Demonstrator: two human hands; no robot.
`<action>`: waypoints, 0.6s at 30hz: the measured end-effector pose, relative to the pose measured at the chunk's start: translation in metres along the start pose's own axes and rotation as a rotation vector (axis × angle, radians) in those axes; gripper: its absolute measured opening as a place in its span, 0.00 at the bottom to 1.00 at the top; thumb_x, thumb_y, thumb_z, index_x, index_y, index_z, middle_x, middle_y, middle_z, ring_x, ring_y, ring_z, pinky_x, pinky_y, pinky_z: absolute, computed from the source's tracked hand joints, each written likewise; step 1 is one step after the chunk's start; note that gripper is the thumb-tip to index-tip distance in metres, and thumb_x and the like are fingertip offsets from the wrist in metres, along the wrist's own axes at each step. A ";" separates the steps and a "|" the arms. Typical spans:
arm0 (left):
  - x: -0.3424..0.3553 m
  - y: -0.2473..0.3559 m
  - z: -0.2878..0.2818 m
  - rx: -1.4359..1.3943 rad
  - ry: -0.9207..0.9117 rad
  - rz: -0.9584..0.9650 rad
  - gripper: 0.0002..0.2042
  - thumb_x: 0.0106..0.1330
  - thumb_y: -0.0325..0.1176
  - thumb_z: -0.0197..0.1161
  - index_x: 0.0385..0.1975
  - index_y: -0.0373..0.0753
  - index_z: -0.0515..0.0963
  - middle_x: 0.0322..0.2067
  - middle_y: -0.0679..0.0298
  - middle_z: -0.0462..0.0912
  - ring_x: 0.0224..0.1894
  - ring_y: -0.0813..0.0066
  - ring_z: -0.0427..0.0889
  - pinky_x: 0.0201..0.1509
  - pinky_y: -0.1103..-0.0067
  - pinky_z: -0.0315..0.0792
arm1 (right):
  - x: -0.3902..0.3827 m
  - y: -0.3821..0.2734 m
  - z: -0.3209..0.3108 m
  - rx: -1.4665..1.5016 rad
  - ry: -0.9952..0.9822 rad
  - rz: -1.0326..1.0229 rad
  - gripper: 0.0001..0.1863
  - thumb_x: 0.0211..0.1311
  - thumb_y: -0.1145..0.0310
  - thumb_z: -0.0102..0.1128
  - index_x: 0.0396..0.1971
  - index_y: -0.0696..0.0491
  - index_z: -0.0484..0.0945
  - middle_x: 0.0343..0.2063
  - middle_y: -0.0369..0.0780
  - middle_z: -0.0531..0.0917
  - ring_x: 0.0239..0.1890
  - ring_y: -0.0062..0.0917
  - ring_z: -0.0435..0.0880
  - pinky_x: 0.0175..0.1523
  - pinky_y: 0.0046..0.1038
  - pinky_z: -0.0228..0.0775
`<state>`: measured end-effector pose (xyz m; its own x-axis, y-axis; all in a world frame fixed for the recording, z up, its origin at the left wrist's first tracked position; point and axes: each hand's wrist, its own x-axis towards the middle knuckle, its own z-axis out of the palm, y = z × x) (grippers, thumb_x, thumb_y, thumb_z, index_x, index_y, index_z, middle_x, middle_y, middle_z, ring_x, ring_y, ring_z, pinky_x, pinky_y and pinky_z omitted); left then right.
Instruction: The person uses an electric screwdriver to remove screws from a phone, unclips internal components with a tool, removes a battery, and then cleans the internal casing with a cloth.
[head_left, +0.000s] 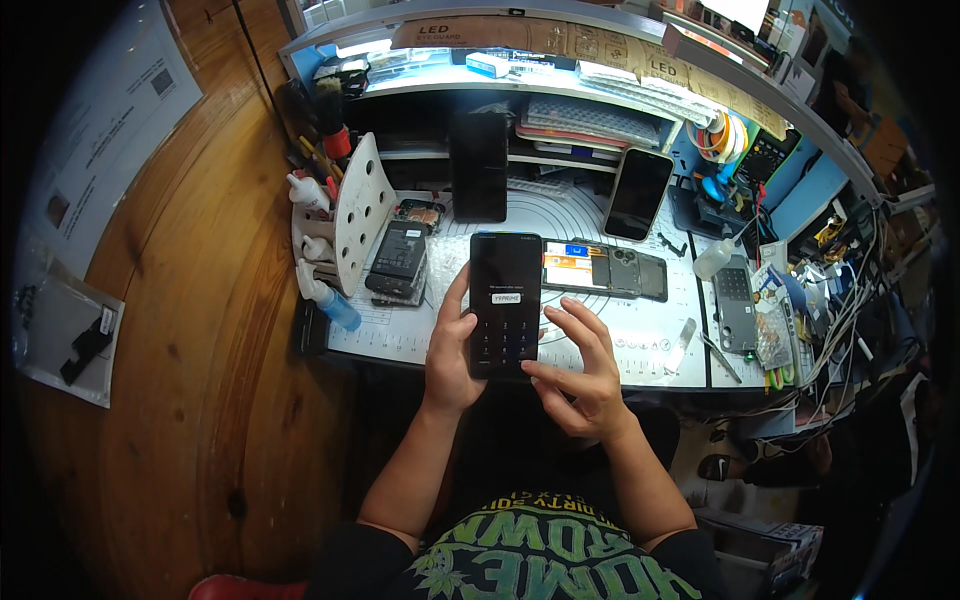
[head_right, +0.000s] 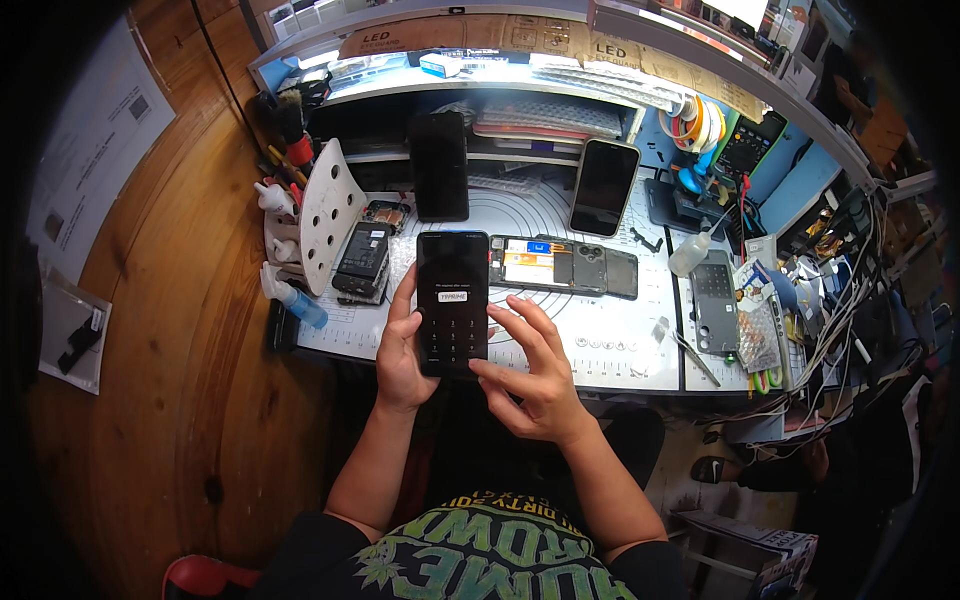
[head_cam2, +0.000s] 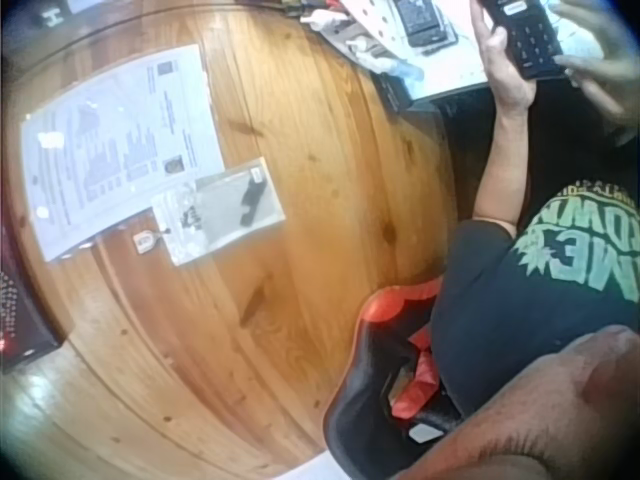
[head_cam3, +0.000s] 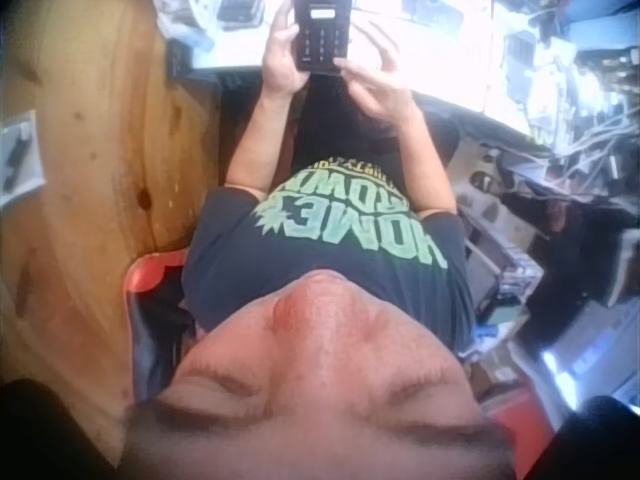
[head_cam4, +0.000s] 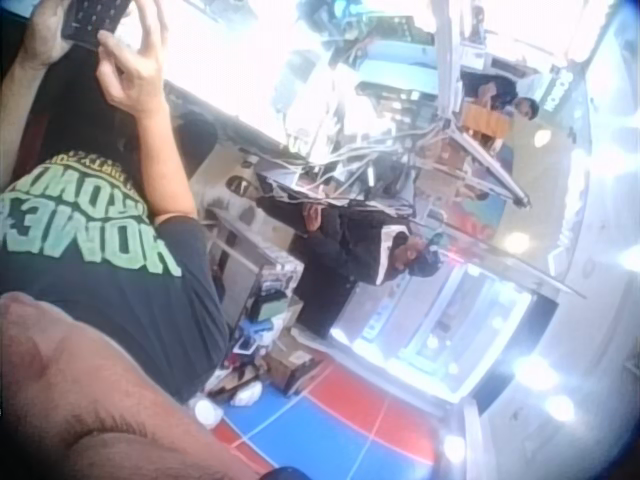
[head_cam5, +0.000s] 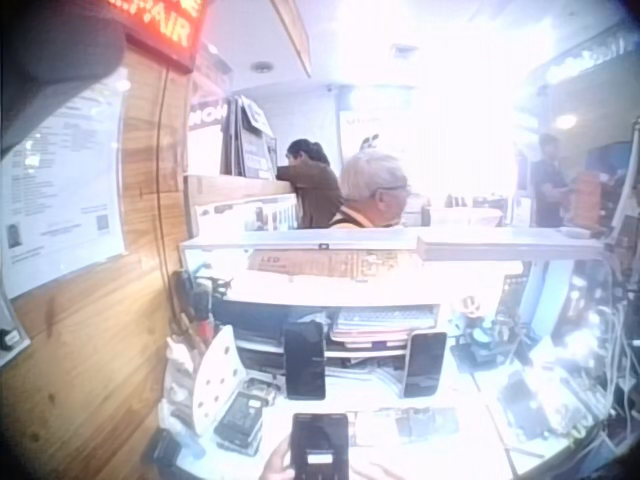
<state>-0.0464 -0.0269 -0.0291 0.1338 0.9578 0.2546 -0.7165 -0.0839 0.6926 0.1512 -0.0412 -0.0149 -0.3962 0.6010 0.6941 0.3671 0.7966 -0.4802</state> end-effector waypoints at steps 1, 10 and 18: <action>0.000 0.000 -0.001 0.002 0.003 0.000 0.34 0.70 0.37 0.42 0.78 0.44 0.47 0.69 0.43 0.66 0.64 0.46 0.77 0.62 0.47 0.79 | 0.001 -0.001 0.000 -0.010 -0.005 0.000 0.15 0.45 0.74 0.69 0.37 0.48 0.90 0.65 0.48 0.75 0.71 0.49 0.67 0.74 0.50 0.60; 0.001 -0.002 0.002 0.003 0.000 0.009 0.35 0.70 0.37 0.42 0.78 0.44 0.47 0.68 0.43 0.68 0.64 0.42 0.76 0.62 0.47 0.78 | -0.008 -0.004 -0.001 -0.017 0.044 0.043 0.17 0.47 0.77 0.69 0.41 0.51 0.89 0.63 0.49 0.76 0.69 0.49 0.70 0.71 0.46 0.63; -0.002 -0.005 -0.002 0.024 0.062 0.015 0.35 0.69 0.38 0.43 0.78 0.45 0.47 0.67 0.43 0.68 0.64 0.39 0.76 0.64 0.44 0.75 | -0.032 -0.020 0.007 0.132 0.169 0.234 0.21 0.55 0.82 0.68 0.52 0.57 0.83 0.55 0.48 0.81 0.55 0.39 0.83 0.57 0.34 0.77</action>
<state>-0.0442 -0.0281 -0.0341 0.0798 0.9715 0.2232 -0.7015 -0.1044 0.7050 0.1504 -0.0766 -0.0315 -0.1641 0.7587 0.6304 0.3150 0.6459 -0.6954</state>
